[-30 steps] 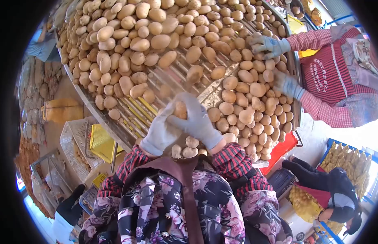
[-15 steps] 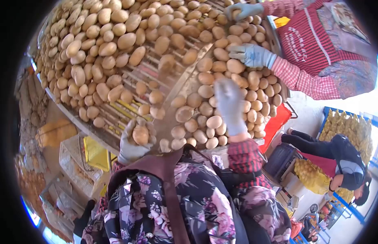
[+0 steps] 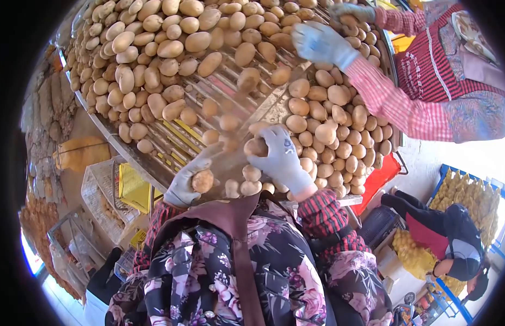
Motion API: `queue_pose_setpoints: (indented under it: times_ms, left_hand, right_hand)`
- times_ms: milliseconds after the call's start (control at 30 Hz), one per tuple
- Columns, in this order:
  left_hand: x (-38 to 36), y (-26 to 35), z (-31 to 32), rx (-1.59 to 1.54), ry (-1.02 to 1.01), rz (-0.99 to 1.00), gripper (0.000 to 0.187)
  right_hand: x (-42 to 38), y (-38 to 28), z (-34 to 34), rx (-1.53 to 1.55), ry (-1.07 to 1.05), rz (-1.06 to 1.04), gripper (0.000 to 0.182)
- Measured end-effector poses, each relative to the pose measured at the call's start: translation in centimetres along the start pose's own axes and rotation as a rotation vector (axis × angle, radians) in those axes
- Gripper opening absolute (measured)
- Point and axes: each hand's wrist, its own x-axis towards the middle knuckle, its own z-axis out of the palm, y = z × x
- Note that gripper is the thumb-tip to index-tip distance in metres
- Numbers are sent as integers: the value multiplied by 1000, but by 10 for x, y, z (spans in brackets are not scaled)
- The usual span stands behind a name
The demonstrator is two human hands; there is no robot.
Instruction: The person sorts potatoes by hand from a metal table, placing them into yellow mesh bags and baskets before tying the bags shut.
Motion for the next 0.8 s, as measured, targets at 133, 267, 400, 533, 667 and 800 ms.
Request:
queue_pose_setpoints:
  times_ms: [133, 267, 400, 533, 667, 800]
  left_hand:
    - [16, -8, 1, -319, -212, -274, 59]
    - [17, 2, 33, -230, -234, -45, 57]
    - [21, -9, 23, -701, -347, -257, 55]
    - [20, -11, 14, -484, -169, -267, 53]
    - [17, 1, 26, -666, -377, -321, 48]
    - [16, -6, 14, -553, -363, -318, 54]
  right_hand:
    - [2, -48, -11, 288, -142, -42, 52]
    - [1, -53, 5, 295, 16, -137, 76]
    - [8, -60, 15, 215, 168, -165, 78]
    - [17, -56, 13, 261, 89, -188, 40]
    - [20, -56, 13, 625, -69, 99, 26]
    - [34, -53, 1, 1246, 10, 339, 40]
